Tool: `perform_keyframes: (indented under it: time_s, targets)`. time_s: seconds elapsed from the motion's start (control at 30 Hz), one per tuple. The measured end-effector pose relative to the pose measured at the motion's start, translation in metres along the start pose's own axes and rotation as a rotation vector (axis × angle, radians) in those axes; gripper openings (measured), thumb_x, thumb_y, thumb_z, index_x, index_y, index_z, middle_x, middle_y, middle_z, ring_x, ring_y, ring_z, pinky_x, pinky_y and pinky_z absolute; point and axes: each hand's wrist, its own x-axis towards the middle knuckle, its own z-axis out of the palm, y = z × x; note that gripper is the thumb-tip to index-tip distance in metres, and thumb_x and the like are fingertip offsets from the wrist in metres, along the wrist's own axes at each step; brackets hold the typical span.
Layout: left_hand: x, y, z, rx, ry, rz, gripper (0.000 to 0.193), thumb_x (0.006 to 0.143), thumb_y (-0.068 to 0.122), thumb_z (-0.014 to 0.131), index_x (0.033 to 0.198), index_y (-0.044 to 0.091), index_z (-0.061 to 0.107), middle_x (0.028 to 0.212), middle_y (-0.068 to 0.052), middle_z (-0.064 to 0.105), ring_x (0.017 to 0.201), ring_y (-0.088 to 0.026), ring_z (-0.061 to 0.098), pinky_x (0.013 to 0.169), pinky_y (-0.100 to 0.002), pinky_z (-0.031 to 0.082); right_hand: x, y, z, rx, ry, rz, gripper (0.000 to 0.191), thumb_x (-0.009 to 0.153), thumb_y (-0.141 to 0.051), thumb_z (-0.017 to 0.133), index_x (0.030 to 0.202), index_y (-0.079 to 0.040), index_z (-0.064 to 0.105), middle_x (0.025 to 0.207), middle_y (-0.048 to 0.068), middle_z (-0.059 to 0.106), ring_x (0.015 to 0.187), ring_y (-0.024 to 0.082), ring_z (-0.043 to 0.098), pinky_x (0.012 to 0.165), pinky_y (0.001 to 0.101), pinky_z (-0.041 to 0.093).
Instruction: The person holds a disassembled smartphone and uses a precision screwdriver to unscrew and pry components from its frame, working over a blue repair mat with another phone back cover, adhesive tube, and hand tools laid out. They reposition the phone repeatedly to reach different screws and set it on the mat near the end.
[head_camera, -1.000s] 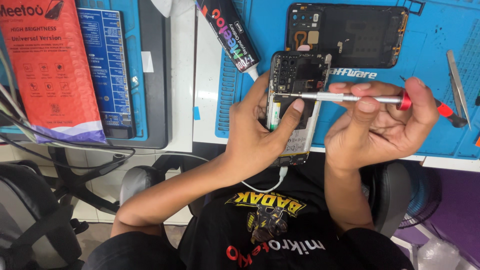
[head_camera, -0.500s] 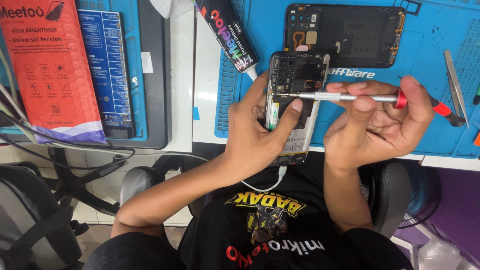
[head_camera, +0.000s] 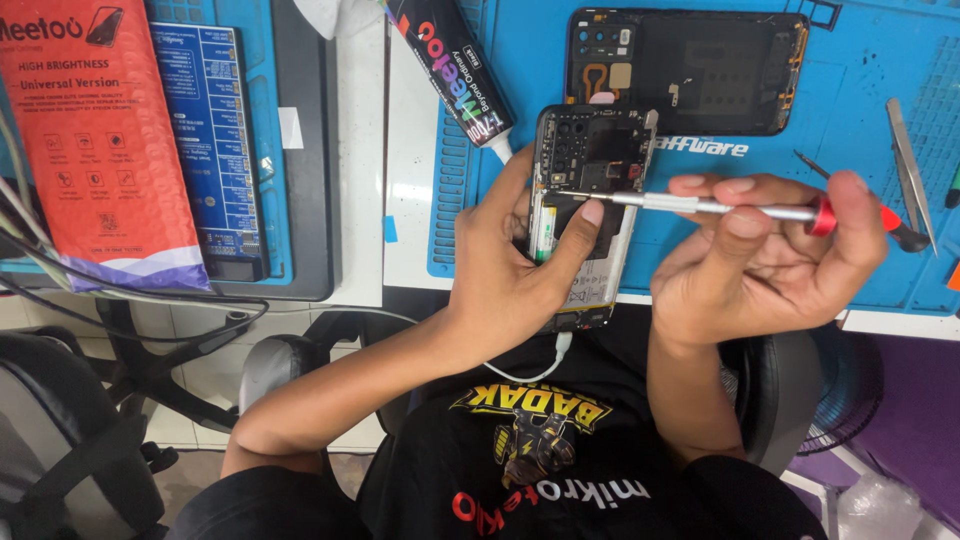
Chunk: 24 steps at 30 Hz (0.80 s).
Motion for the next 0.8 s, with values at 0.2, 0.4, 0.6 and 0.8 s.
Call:
perform_keyframes:
  time_s: [0.2,0.4,0.6,0.8]
  targets:
    - [0.0001,0.0005,0.0003,0.001,0.001,-0.013,0.047,0.105,0.004,0.067,0.146,-0.008,0.049,0.101,-0.009,0.078,0.092,-0.004,0.068,0.078,-0.022,0.057,-0.0021,-0.0002,-0.0021,0.006,-0.028,0.035,0.044,0.111,-0.006,0.071,0.146,-0.003,0.045,0.093,0.017,0.068,0.075,0.022,0.071,0.068,0.0379,0.068]
    - [-0.0002,0.0004,-0.0002,-0.003,-0.008,0.006,0.045,0.106,0.003,0.067,0.146,-0.008,0.05,0.103,-0.009,0.078,0.09,-0.003,0.068,0.079,-0.022,0.058,-0.0037,-0.0008,-0.0027,0.001,-0.037,0.041,0.043,0.111,-0.006,0.071,0.146,-0.004,0.046,0.094,0.017,0.068,0.076,0.022,0.071,0.069,0.0393,0.07]
    - [0.0006,0.0005,-0.0003,-0.013,-0.015,-0.015,0.045,0.104,0.003,0.066,0.145,-0.008,0.049,0.102,-0.01,0.079,0.093,-0.005,0.071,0.079,-0.022,0.059,-0.0028,0.0007,-0.0014,-0.035,-0.055,-0.014,0.042,0.109,-0.007,0.072,0.143,-0.003,0.047,0.092,0.018,0.07,0.076,0.021,0.071,0.066,0.0395,0.07]
    - [-0.0002,0.0003,-0.0004,0.025,-0.005,0.005,0.046,0.104,0.003,0.067,0.145,-0.008,0.05,0.104,-0.011,0.079,0.095,-0.006,0.072,0.081,-0.023,0.059,-0.0028,0.0,0.0012,-0.05,-0.061,-0.086,0.041,0.108,-0.004,0.07,0.141,-0.002,0.047,0.095,0.019,0.068,0.076,0.023,0.071,0.067,0.0418,0.07]
